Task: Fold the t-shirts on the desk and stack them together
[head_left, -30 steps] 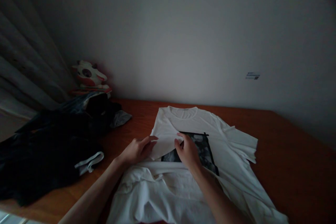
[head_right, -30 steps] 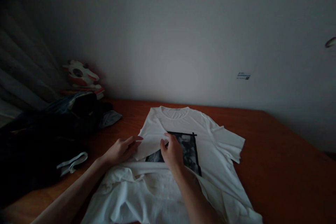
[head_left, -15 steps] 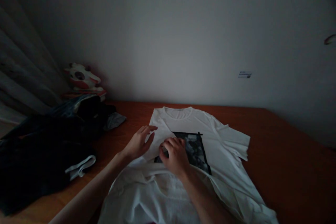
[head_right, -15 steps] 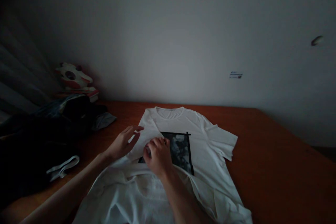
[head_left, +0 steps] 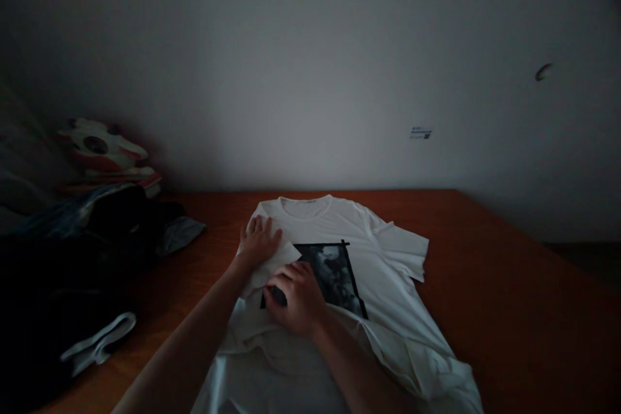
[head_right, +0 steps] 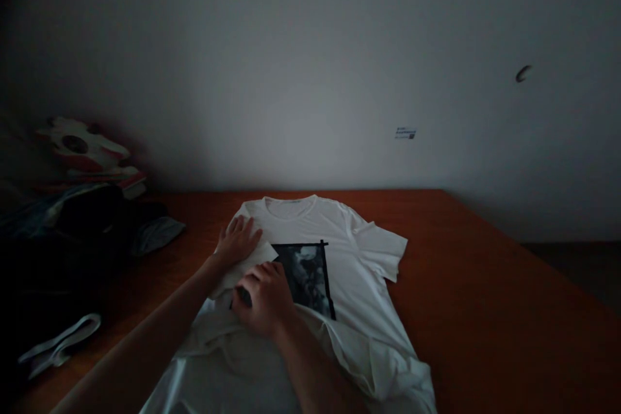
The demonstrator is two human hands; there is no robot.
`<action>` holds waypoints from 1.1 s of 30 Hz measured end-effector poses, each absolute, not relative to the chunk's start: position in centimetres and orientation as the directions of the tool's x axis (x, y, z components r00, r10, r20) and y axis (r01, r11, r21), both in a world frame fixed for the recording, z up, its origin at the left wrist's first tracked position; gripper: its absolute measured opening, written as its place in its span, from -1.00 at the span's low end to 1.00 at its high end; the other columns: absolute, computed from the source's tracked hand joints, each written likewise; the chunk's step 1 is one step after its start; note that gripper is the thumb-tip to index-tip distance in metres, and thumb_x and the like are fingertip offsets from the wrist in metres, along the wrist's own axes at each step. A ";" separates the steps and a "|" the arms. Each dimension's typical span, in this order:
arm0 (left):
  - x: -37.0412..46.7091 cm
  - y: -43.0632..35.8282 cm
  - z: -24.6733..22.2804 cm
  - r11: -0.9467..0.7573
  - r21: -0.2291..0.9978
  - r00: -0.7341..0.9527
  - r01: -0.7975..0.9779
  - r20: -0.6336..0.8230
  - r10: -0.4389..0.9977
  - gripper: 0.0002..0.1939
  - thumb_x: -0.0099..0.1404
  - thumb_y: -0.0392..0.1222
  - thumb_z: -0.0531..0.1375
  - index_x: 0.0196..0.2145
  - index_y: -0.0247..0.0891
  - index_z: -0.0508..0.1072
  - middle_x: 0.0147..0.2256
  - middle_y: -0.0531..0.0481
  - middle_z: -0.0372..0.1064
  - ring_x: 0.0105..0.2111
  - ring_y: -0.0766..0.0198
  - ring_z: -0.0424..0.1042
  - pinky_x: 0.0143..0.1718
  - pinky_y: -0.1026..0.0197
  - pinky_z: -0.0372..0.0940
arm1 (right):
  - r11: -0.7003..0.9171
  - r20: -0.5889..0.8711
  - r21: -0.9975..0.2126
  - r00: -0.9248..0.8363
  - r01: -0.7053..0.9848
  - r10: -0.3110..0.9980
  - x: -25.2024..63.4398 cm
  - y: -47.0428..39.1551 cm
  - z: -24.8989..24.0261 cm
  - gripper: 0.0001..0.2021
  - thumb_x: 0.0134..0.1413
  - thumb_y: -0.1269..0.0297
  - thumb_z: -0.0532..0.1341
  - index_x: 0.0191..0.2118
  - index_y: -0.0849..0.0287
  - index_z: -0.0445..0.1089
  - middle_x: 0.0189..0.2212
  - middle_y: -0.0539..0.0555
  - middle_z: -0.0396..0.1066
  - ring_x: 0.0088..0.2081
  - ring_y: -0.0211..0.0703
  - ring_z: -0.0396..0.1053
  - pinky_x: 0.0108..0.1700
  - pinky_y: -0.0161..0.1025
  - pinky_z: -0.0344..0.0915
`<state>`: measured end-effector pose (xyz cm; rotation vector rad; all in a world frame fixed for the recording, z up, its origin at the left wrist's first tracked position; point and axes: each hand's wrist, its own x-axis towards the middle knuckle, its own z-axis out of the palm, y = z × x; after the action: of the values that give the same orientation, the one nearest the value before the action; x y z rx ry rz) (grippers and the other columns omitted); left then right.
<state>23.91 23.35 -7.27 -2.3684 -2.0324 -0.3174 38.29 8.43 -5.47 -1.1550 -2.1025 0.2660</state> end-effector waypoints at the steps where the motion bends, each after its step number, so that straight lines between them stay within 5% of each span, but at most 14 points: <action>1: 23.7 23.3 -7.3 -0.142 0.119 0.124 0.983 0.144 0.982 -0.29 0.45 0.16 -0.04 0.38 -0.33 0.16 0.41 -0.48 -0.04 0.41 -0.32 -0.07 0.31 -0.42 -0.12 | 0.596 0.483 -0.479 -0.374 0.644 0.792 38.3 8.3 -5.4 -0.88 0.20 0.22 0.28 -0.19 0.08 0.52 -0.17 0.01 0.54 -0.07 -0.11 0.39 0.07 -0.10 0.17; 6: 23.6 22.9 -6.8 -0.145 0.116 0.121 0.983 0.192 0.974 -0.34 0.45 0.12 -0.01 0.36 -0.29 0.22 0.43 -0.36 -0.06 0.42 -0.31 -0.09 0.33 -0.39 -0.14 | 0.661 0.414 -0.442 -0.516 0.606 0.750 38.0 8.0 -5.5 -0.81 0.17 0.14 0.31 -0.16 0.09 0.54 -0.10 0.02 0.55 -0.03 -0.10 0.40 0.07 -0.12 0.20; 9: 23.7 22.4 -6.1 -0.285 0.099 0.239 0.953 0.328 0.914 -0.51 0.47 -0.05 -0.04 0.22 -0.28 0.39 0.34 -0.27 0.18 0.33 -0.12 0.15 0.33 -0.17 0.02 | 0.659 0.409 -0.455 -0.517 0.599 0.752 37.9 8.0 -5.7 -0.83 0.19 0.14 0.30 -0.17 0.07 0.54 -0.11 -0.01 0.56 -0.05 -0.13 0.41 0.05 -0.15 0.22; 13: 24.5 21.4 -4.7 -0.441 0.074 0.407 0.894 0.272 0.872 -0.62 0.45 -0.19 -0.03 0.03 -0.26 0.50 0.07 -0.22 0.46 0.07 -0.02 0.42 0.16 -0.03 0.26 | 0.648 0.416 -0.467 -0.498 0.601 0.761 37.8 8.1 -5.7 -0.83 0.21 0.13 0.29 -0.23 0.08 0.55 -0.16 0.00 0.57 -0.09 -0.14 0.43 0.00 -0.18 0.24; 22: 27.3 18.8 -6.8 -0.315 0.152 0.276 0.937 0.233 0.933 -0.61 0.44 -0.20 0.03 0.15 -0.27 0.40 0.27 -0.26 0.30 0.26 -0.08 0.28 0.24 -0.12 0.22 | 0.654 0.655 -0.594 -0.191 0.468 0.731 38.3 8.2 -4.6 -0.55 0.42 0.17 -0.04 -0.52 0.08 0.32 -0.52 0.01 0.44 -0.37 -0.21 0.41 -0.12 -0.22 0.24; 26: 26.5 18.6 -7.5 -0.407 0.376 0.267 0.832 0.373 0.889 -0.68 0.35 -0.21 0.10 0.02 -0.23 0.48 0.18 -0.24 0.40 0.19 -0.06 0.36 0.23 -0.10 0.24 | 0.613 0.650 -0.685 -0.050 0.395 0.758 38.8 8.6 -4.5 -0.55 0.44 0.12 -0.09 -0.47 0.06 0.32 -0.49 0.02 0.43 -0.34 -0.18 0.41 -0.13 -0.21 0.27; 29: 25.8 18.7 -6.9 -0.465 0.653 0.167 0.598 0.466 0.869 -0.73 0.34 -0.06 0.12 -0.09 -0.19 0.49 -0.03 -0.17 0.50 -0.03 0.02 0.49 0.01 -0.01 0.39 | 0.579 0.620 -0.741 0.014 0.340 0.785 39.0 8.8 -4.4 -0.59 0.44 0.11 -0.09 -0.40 0.06 0.33 -0.43 0.03 0.43 -0.30 -0.18 0.41 -0.14 -0.22 0.31; 33: 25.7 18.6 -6.0 -0.326 0.917 -0.081 0.231 0.352 0.932 -0.65 0.23 0.11 0.24 -0.17 -0.20 0.47 -0.30 -0.02 0.47 -0.35 0.18 0.46 -0.33 0.19 0.36 | 0.479 0.536 -0.826 0.151 0.297 0.830 39.7 9.4 -4.5 -0.66 0.41 0.06 -0.05 -0.30 0.06 0.34 -0.36 0.04 0.47 -0.29 -0.19 0.44 -0.19 -0.26 0.34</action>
<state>25.67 18.60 -5.97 -2.3917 -1.9408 -2.2047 39.67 9.40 -4.46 -1.0645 -1.4191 0.5116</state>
